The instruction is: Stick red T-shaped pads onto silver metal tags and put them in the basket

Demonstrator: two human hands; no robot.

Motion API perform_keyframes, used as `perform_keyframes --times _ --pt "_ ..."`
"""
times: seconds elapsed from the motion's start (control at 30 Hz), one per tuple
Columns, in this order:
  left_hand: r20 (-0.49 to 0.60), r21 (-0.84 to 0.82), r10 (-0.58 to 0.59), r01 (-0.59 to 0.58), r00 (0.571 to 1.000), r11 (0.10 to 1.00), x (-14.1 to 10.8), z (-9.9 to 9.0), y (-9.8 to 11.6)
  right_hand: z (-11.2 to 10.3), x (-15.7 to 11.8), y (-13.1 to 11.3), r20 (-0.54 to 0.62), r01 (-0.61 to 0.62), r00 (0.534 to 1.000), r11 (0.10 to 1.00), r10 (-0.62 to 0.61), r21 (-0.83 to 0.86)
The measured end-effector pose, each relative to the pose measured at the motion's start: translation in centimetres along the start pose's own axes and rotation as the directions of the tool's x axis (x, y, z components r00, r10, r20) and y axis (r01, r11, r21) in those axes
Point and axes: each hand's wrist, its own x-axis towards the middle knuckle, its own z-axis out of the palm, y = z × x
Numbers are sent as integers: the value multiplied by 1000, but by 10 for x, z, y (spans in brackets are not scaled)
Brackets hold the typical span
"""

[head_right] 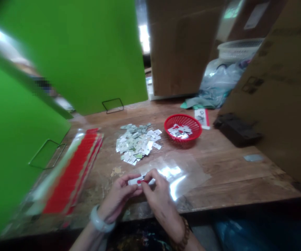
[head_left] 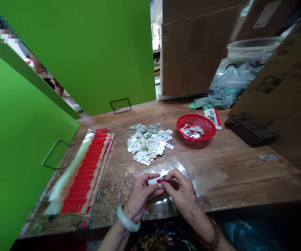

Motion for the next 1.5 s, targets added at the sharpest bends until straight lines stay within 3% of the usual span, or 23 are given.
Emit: perform_keyframes --times 0.47,0.8,1.07,1.5 --pt "-18 -28 2 -2 1000 1000 1 1 0 3 0 3 -24 23 999 999 -24 -23" --pt "5 -44 -1 1 1000 999 3 0 0 0 4 4 1 -36 999 999 36 24" --pt "-10 -21 23 -24 1000 1000 2 1 -1 3 2 4 -42 12 999 1000 -13 -22" --pt "-20 29 42 -42 999 999 1 -1 -2 5 2 3 -14 43 999 999 -43 -18"
